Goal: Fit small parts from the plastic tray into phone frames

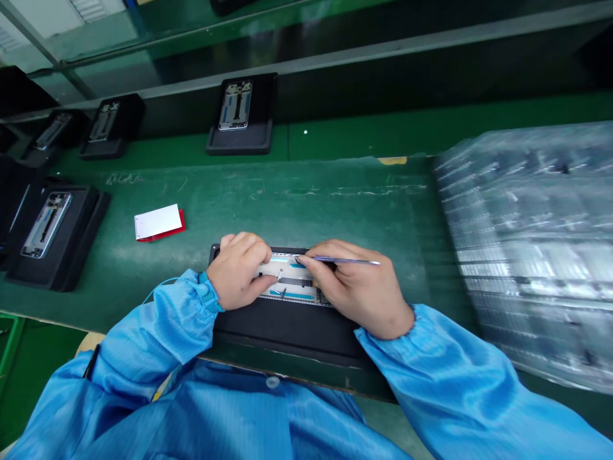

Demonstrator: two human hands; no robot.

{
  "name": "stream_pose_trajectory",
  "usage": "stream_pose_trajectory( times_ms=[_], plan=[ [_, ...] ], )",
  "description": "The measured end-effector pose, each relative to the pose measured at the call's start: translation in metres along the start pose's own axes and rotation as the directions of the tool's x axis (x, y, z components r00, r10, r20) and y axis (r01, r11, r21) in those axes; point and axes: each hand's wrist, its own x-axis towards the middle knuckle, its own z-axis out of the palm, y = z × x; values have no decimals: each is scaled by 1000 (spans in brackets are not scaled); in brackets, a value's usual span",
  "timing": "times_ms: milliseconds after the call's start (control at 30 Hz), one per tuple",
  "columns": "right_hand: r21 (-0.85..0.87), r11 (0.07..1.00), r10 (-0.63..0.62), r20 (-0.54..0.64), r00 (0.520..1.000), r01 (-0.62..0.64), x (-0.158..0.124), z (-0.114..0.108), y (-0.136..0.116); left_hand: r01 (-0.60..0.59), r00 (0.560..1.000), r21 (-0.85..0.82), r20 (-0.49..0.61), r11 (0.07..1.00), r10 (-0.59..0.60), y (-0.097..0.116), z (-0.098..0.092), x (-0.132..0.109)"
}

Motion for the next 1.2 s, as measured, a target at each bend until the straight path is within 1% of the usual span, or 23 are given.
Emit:
stream_pose_trajectory(
  times_ms=[300,467,533,633,733,867,967,1100,1200],
  plan=[
    [-34,999,-32,-6,999,32,0,-1,1,-2,1000,3,15,1000,2,-1,0,0],
    [-41,991,-124,16,992,124,-4,2,0,-8,1000,15,24,1000,8,0,-1,1],
    [-46,993,-103,23,994,104,-4,3,0,-11,1000,19,28,1000,11,0,-2,1],
    [-89,996,-13,26,1000,15,-1,3,2,-13,1000,22,27,1000,13,0,-2,0],
    [-109,994,32,27,999,-29,3,1,2,-11,1000,13,20,1000,11,0,-3,1],
    [-32,998,49,38,998,-48,5,0,1,-7,1000,3,10,1000,7,0,-3,1],
    [20,998,63,13,998,-63,5,0,0,-1,1000,4,3,1000,1,0,-2,1],
    [38,998,58,-20,998,-58,3,0,0,-2,1000,4,5,1000,2,0,-1,1],
    [24,998,52,-9,999,-52,2,0,-2,5,1000,-1,16,1000,-5,-1,-1,1]
  ],
)
